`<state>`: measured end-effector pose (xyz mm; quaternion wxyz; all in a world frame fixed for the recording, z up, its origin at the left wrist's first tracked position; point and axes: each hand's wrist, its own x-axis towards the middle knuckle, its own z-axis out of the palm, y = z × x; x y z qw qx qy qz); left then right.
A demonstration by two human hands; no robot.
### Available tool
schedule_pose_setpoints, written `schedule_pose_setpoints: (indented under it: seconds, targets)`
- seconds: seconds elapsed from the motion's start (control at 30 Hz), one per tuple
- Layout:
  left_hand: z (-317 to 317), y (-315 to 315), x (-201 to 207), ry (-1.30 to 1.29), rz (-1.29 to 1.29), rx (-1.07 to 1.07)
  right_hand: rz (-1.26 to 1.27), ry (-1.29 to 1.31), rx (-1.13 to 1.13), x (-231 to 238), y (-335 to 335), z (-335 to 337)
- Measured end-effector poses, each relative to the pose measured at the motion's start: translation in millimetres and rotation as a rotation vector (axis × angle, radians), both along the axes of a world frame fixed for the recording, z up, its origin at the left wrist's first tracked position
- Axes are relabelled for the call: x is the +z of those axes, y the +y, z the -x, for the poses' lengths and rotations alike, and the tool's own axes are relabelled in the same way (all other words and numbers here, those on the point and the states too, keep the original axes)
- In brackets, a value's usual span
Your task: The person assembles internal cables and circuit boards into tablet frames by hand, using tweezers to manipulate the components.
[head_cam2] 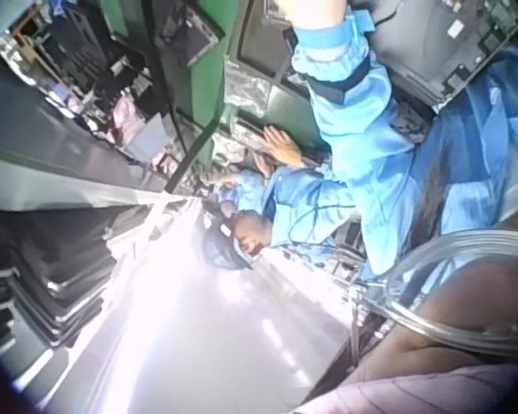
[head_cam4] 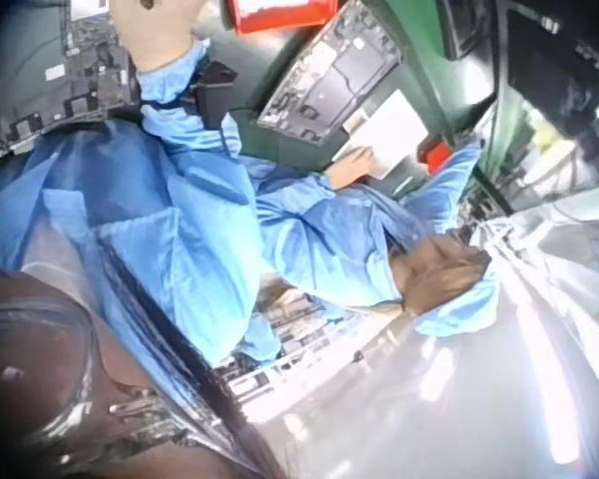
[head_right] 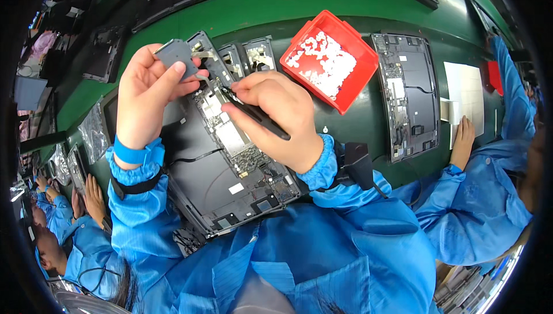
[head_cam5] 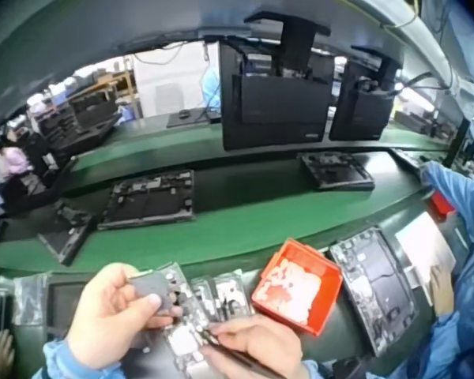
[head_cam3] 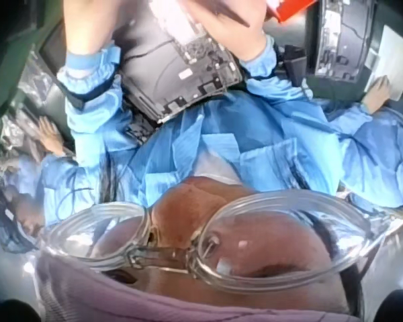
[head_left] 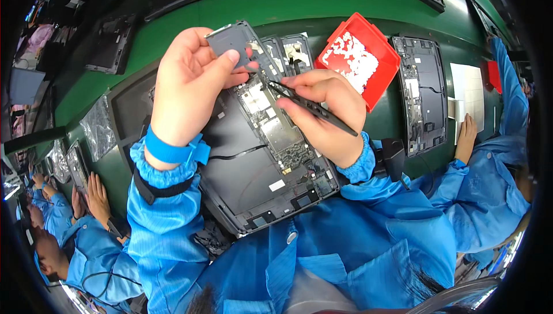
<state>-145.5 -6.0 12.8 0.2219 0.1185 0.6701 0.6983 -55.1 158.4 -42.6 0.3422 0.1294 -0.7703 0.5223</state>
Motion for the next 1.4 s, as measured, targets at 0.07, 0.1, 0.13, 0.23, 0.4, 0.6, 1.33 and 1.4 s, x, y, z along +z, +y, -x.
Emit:
schedule_pose_setpoints:
  seconds: [0.07,0.1,0.13,0.23,0.4,0.6,1.33,1.4]
  targets:
    - [-1.4,0.7,-1.4,-0.006,0.015,0.002,0.01,-0.032,0.004,-3.8,-1.4,-0.8]
    - [-2.2,1.4,-1.9,0.003,-0.011,0.021,0.18,-0.048,-0.006,-7.9,-5.0,-1.1]
    - [-2.8,1.7,-2.1,0.013,-0.036,0.04,0.35,-0.063,-0.016,-9.9,-8.4,-2.0]
    - [-2.7,-0.7,-1.8,0.008,-0.071,0.044,0.834,-0.276,0.091,2.9,-8.2,-4.0]
    - [-2.8,-2.3,-1.3,0.017,-0.083,0.059,1.05,-0.403,0.114,7.8,-7.7,-2.5]
    - [-4.3,-1.4,-1.9,0.018,-0.074,0.05,1.065,-0.488,0.139,11.8,-6.3,-3.2]
    - [-10.4,10.1,-3.4,0.216,0.015,0.114,0.965,-0.463,-0.018,2.3,-14.0,2.3]
    - [-10.5,8.9,-5.6,0.305,0.072,0.074,0.691,-0.389,-0.08,-2.4,-14.3,2.1]
